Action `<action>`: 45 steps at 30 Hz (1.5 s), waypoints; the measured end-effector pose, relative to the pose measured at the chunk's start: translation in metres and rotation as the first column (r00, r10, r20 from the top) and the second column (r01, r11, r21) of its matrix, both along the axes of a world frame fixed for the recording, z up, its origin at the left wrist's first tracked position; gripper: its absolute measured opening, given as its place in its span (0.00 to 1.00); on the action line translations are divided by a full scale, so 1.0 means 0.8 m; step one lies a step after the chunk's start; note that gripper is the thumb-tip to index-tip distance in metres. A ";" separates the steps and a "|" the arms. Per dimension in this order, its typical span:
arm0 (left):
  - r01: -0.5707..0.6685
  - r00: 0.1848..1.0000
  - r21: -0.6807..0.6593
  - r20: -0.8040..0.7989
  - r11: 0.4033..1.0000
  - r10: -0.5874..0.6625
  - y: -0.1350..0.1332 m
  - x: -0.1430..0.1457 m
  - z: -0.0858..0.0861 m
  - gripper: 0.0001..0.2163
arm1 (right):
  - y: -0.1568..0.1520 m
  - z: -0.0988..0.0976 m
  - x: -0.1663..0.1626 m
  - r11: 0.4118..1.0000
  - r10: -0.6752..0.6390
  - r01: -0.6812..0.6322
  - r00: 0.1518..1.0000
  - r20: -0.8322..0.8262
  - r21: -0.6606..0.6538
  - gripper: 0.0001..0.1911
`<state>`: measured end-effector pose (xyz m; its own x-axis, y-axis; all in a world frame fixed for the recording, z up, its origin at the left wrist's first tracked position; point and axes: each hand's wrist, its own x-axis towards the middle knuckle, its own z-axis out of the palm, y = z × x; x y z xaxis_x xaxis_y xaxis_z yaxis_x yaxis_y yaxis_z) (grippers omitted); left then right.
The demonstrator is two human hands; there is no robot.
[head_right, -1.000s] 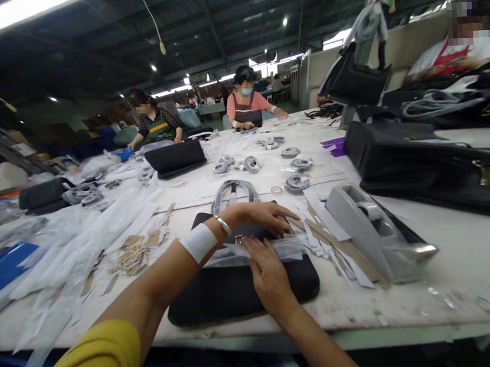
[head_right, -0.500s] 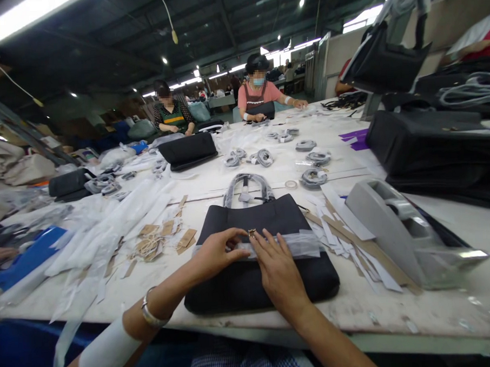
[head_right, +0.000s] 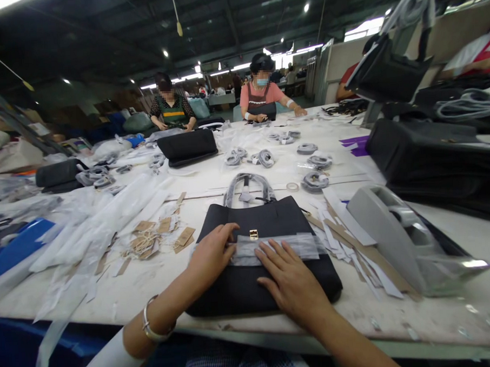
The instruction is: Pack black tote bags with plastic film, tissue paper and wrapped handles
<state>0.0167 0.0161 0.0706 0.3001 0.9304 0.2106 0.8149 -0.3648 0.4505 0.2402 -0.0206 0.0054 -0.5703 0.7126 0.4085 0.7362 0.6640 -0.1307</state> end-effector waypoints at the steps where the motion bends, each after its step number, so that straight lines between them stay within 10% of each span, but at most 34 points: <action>1: -0.005 1.000 0.082 -0.015 0.997 0.007 -0.009 0.003 0.002 0.15 | 0.001 0.000 0.000 1.000 0.013 -0.013 1.000 -0.001 -0.012 0.30; 11: 0.311 0.948 0.264 -0.160 0.913 -0.277 -0.055 0.009 -0.057 0.11 | 0.020 0.004 -0.005 0.998 -0.064 0.062 0.975 -0.212 -0.013 0.19; 21: 0.303 0.940 0.274 -0.242 0.913 -0.240 -0.074 0.021 -0.082 0.18 | 0.032 0.030 -0.009 0.994 -0.106 0.109 0.977 -0.188 0.004 0.16; 31: 0.346 0.933 0.156 -0.164 0.925 -0.321 -0.061 0.061 -0.061 0.26 | 0.014 0.082 -0.014 0.894 -0.429 0.356 0.507 -0.748 -0.271 0.17; 45: 0.517 0.846 0.165 0.050 0.840 -0.530 -0.041 0.054 -0.070 0.18 | 0.028 0.017 -0.029 0.969 0.001 -0.120 0.875 -0.485 -0.215 0.15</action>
